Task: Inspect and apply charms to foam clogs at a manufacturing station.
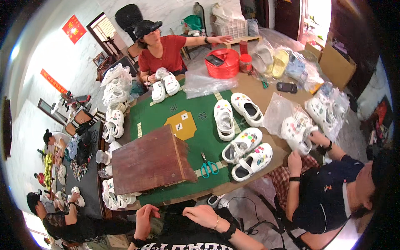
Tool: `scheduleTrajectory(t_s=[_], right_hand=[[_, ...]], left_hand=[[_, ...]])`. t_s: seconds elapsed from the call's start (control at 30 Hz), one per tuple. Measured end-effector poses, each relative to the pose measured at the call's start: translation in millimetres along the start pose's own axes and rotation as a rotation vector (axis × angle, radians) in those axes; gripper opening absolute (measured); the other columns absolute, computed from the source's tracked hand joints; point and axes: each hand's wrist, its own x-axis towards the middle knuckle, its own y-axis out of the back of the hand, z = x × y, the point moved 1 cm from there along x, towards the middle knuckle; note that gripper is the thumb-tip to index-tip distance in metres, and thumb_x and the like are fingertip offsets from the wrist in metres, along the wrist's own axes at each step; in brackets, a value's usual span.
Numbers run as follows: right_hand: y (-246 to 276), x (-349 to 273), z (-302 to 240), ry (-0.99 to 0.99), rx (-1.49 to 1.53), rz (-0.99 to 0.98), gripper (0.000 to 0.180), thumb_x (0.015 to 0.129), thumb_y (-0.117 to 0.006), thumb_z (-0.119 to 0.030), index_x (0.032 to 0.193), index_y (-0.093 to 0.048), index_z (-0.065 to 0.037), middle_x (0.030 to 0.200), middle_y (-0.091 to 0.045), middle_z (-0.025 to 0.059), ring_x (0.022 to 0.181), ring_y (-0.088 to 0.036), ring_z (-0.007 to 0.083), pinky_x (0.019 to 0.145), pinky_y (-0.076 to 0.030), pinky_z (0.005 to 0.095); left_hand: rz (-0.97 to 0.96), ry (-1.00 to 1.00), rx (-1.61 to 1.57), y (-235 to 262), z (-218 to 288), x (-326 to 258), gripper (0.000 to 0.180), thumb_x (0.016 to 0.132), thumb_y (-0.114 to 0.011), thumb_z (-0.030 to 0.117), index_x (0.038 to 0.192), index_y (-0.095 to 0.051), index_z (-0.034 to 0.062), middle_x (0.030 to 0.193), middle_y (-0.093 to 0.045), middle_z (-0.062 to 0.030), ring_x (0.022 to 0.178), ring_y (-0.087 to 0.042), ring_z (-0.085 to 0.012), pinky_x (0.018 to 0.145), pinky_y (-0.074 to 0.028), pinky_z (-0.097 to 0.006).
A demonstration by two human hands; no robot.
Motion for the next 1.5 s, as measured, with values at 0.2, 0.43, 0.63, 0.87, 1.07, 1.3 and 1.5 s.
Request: scheduleTrajectory(t_s=[0.2,0.43,0.63,0.87,1.07,1.3,1.5], right_hand=[[14,8,1,-0.008,-0.031,-0.041,0.017,0.093,-0.054,-0.028,0.098,-0.066,-0.016,0.076,-0.068,0.0086,0.071,-0.065,0.0302,0.062,-0.050,0.0402],[13,12,1,-0.037,-0.042,-0.068,0.019,0.094,-0.052,-0.028,0.099,-0.066,-0.016,0.079,-0.069,0.0073,0.073,-0.066,0.0298,0.064,-0.051,0.0395],[15,20,-2,-0.138,-0.203,-0.108,0.020,0.095,-0.053,-0.030,0.103,-0.067,-0.018,0.087,-0.071,0.0059,0.078,-0.067,0.0282,0.067,-0.052,0.0362],[12,38,-17,-0.078,-0.220,-0.107,0.020,0.095,-0.054,-0.030,0.104,-0.067,-0.018,0.086,-0.071,0.0067,0.077,-0.068,0.0287,0.066,-0.052,0.0364],[8,51,-18,-0.056,-0.225,-0.104,0.019,0.095,-0.055,-0.028,0.104,-0.067,-0.016,0.086,-0.071,0.0079,0.079,-0.067,0.0292,0.068,-0.052,0.0371],[-6,61,-23,-0.003,-0.242,-0.138,0.015,0.093,-0.055,-0.025,0.100,-0.065,-0.016,0.081,-0.069,0.0089,0.076,-0.066,0.0298,0.064,-0.051,0.0398],[-7,44,-16,-0.104,-0.281,-0.139,0.017,0.092,-0.056,-0.027,0.099,-0.067,-0.015,0.087,-0.069,0.0093,0.080,-0.067,0.0302,0.069,-0.053,0.0399]], left_hand=[[0.118,0.082,-0.184,24,-6,-13,0.033,0.103,-0.046,0.019,0.090,-0.065,-0.0041,0.074,-0.064,-0.0069,0.071,-0.063,-0.0150,0.070,-0.050,-0.027],[0.097,0.031,-0.454,31,-11,6,0.024,0.100,-0.050,0.014,0.094,-0.065,-0.0036,0.082,-0.068,-0.0111,0.079,-0.067,-0.0181,0.078,-0.053,-0.030],[-0.036,0.000,-0.379,32,-3,21,0.022,0.099,-0.051,0.010,0.100,-0.065,-0.0069,0.088,-0.069,-0.0121,0.085,-0.068,-0.0195,0.084,-0.053,-0.031],[-0.046,-0.079,-0.379,55,-1,30,0.022,0.099,-0.047,0.006,0.114,-0.059,-0.0055,0.095,-0.069,-0.0126,0.094,-0.066,-0.0187,0.089,-0.050,-0.032],[0.004,-0.080,-0.212,71,-3,30,0.021,0.100,-0.046,0.011,0.112,-0.057,-0.0021,0.086,-0.068,-0.0099,0.084,-0.065,-0.0165,0.082,-0.049,-0.030],[0.114,-0.077,-0.178,78,-8,18,0.020,0.100,-0.046,0.011,0.106,-0.061,-0.0013,0.078,-0.067,-0.0074,0.077,-0.064,-0.0145,0.077,-0.048,-0.028],[-0.020,-0.135,-0.078,67,-1,25,0.018,0.097,-0.049,0.005,0.107,-0.062,-0.0038,0.085,-0.068,-0.0074,0.084,-0.065,-0.0148,0.081,-0.050,-0.027]])
